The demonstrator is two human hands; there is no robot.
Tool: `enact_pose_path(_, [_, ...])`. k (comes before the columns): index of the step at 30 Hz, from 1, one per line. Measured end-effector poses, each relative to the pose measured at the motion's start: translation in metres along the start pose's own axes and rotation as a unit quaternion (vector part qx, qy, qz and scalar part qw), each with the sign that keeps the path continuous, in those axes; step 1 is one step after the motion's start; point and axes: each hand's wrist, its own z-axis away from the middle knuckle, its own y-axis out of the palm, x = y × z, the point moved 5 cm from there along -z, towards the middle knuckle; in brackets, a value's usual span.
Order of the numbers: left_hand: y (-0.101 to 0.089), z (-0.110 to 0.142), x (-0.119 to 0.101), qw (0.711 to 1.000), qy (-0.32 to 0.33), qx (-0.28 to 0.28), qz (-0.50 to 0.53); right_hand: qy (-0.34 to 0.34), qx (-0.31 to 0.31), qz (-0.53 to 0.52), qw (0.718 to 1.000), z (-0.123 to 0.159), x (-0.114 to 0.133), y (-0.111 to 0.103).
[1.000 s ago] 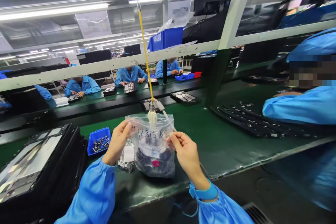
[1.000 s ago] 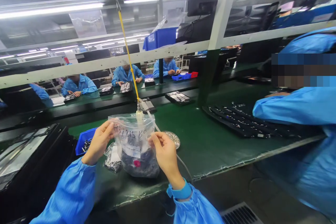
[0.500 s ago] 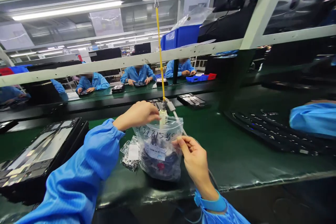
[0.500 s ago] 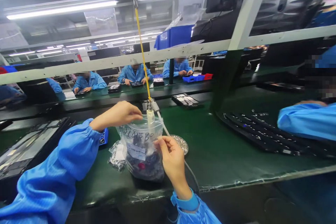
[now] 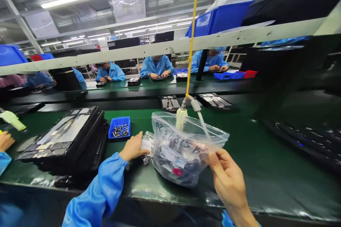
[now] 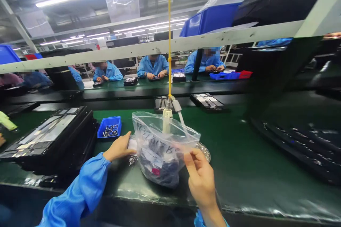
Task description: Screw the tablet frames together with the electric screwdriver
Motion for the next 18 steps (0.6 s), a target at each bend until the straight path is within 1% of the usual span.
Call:
enact_pose_path(4, [0.007,-0.002,0.004,0.999,-0.017,0.023,0.014,-0.003,0.001,0.027,1.000,0.001,-0.008,-0.008])
enact_pose_path(7, [0.016,-0.001,0.010,0.998,-0.048,0.022,0.037,-0.013,0.015,0.053,0.998,0.002,-0.017,-0.012])
enact_pose_path(9, [0.019,0.001,0.013,0.997,-0.055,0.011,0.054,-0.017,0.027,0.074,0.997,0.002,-0.021,-0.011])
enact_pose_path(12, [0.019,0.007,0.020,0.996,-0.045,-0.012,0.072,-0.030,0.058,0.110,0.992,0.007,-0.021,-0.002])
enact_pose_path(15, [0.018,0.009,0.034,0.985,-0.020,-0.050,0.163,-0.013,0.093,0.169,0.981,0.017,-0.025,0.012])
enact_pose_path(17, [0.021,0.004,0.047,0.970,-0.004,-0.067,0.232,0.006,0.086,0.211,0.974,0.023,-0.030,0.020])
enact_pose_path(18, [0.023,0.000,0.053,0.965,0.000,-0.074,0.251,0.004,0.075,0.228,0.971,0.025,-0.031,0.024])
